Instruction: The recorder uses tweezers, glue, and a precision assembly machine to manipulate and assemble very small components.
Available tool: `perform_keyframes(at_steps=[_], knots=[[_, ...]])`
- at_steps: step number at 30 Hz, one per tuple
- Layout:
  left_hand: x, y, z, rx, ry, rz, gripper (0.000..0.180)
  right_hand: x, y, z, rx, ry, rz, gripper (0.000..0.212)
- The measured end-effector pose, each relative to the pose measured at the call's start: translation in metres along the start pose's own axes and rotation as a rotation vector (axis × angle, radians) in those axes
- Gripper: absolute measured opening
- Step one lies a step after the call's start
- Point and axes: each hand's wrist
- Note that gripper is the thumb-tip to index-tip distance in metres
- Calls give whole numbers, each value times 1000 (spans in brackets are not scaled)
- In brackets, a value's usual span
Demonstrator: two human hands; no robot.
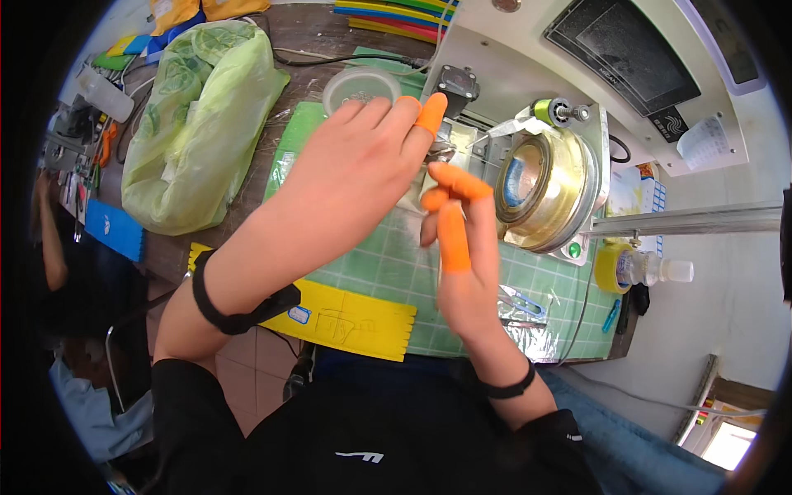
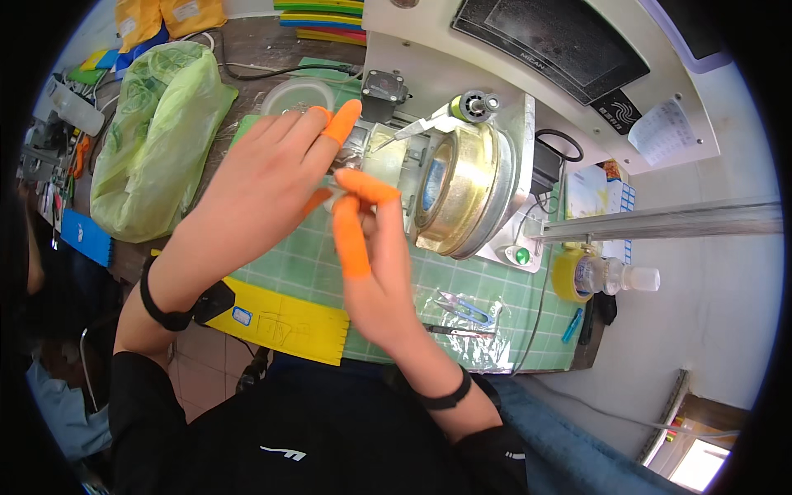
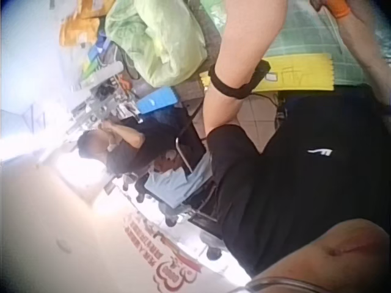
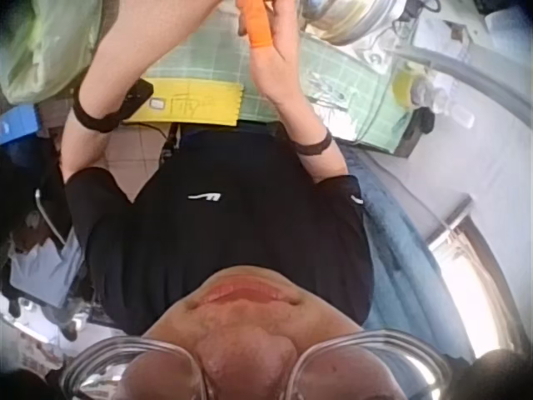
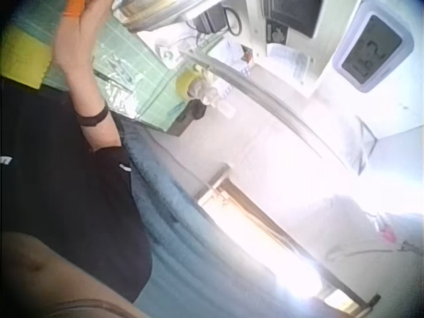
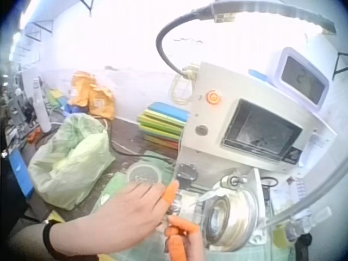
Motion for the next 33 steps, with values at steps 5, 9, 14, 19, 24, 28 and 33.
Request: perform_keyframes(at_steps=[5, 9, 14, 19, 24, 28, 33], knots=[[36, -8, -6, 15, -20, -173, 33, 2, -26, -28, -32, -91, -266, 23], [39, -7, -10, -27, 27, -170, 31, 4, -34, -22, 5, -207, -272, 17], [33, -9, -6, -29, -22, -106, 38, 2, -35, -28, -74, -34, -249, 13], [20, -10, 10, 227, 112, -439, 50, 0, -36, -25, -92, -80, -241, 13], [25, -8, 22, 513, 165, -482, 23, 4, -35, -26, -157, -62, -233, 12], [37, -15, 17, 478, 192, -567, 17, 5, -35, -28, -107, -138, -243, 11], [36, -16, 19, 440, 248, -586, 24, 6, -35, -29, -103, -165, -254, 11]])
Point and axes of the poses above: each hand's wrist, its own y-axis away from the middle knuckle, its own x-axis out of the palm, z = x × y, and after that the axes turned 1 degree about -y, right-handed
